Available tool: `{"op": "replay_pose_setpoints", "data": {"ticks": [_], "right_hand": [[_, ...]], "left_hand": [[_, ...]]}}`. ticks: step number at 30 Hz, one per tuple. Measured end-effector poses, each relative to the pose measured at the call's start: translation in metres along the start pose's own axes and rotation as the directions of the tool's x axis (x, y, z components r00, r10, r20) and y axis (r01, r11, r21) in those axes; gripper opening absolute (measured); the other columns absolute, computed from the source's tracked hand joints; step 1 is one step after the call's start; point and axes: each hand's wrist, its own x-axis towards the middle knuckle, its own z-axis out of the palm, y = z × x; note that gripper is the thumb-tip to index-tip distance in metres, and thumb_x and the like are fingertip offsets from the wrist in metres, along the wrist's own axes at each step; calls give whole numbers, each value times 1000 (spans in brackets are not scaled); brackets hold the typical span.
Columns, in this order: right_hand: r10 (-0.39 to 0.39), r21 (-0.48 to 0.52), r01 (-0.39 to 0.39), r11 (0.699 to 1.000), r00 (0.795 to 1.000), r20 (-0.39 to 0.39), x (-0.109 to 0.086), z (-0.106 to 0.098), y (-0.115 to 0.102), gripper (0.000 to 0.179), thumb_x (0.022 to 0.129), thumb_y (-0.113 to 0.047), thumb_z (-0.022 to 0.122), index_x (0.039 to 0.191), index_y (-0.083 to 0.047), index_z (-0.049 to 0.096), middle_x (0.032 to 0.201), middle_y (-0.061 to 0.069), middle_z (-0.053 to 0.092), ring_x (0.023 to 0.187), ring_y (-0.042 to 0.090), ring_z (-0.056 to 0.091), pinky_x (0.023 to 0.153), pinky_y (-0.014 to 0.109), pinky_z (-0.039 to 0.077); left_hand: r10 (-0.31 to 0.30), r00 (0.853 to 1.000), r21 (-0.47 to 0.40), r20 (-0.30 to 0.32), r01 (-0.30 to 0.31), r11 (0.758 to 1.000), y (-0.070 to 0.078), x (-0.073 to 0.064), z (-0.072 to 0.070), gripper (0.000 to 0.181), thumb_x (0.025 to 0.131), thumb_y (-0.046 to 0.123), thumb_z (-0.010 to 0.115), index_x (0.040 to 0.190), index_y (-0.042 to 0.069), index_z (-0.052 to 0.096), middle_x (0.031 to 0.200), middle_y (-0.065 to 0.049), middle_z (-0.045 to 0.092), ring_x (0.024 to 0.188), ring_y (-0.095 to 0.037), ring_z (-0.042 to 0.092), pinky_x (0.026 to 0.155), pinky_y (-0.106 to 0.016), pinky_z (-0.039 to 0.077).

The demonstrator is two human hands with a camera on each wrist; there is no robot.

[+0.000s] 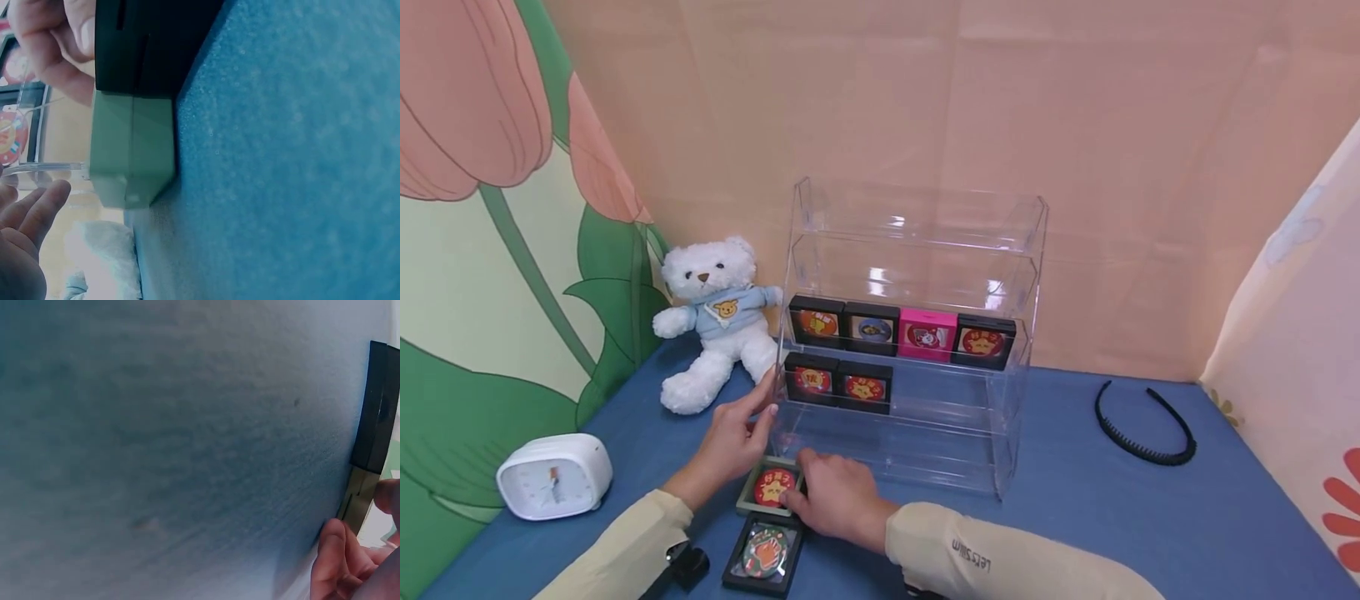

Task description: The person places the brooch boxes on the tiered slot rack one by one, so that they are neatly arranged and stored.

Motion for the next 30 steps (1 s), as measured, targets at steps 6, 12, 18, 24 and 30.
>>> {"op": "replay_pose_setpoints", "data": {"ticks": [6, 12, 18, 24, 30], "right_hand": [[-3, 61, 2, 998, 1000, 2, -11, -6, 8, 48, 88, -42, 66, 120, -8, 60, 92, -2, 67, 73, 5, 59, 59, 28, 49], [6, 76, -8, 997, 1000, 19, -26, -14, 18, 50, 87, -43, 67, 120, -6, 59, 75, -8, 60, 63, 2, 54, 56, 28, 47], [17, 77, -21, 997, 998, 59, -40, -21, 26, 56, 86, -44, 67, 123, -2, 58, 75, -7, 61, 65, 2, 53, 58, 29, 48], [13, 109, -24, 994, 995, 102, -52, -26, 36, 53, 87, -44, 66, 120, -3, 60, 79, -8, 59, 70, 2, 54, 60, 28, 47], [34, 141, -50, 989, 993, 114, -66, -33, 46, 50, 83, -49, 68, 114, -11, 61, 93, -7, 57, 79, 5, 53, 64, 31, 46]], "left_hand": [[5, 1000, 12, -12, -5, 1000, -1, 1, 0, 56, 89, -2, 60, 142, 2, 42, 124, -17, 58, 60, -8, 56, 52, -23, 47], [18, 1000, 27, -21, -17, 999, -2, 1, 1, 57, 88, -3, 61, 141, 1, 42, 123, -18, 58, 65, -8, 58, 53, -23, 48], [14, 1000, 32, -24, -14, 999, -1, 1, 2, 58, 87, -3, 61, 141, 1, 42, 122, -19, 59, 60, -7, 56, 51, -23, 46], [-3, 1000, 33, -9, 3, 999, 1, 2, 3, 58, 88, -3, 61, 143, 1, 41, 126, -18, 56, 86, -16, 64, 56, -26, 51], [-4, 1000, 42, -19, 5, 999, 2, 1, 3, 57, 87, -4, 61, 141, 0, 43, 124, -19, 57, 82, -17, 64, 55, -26, 51]]}}
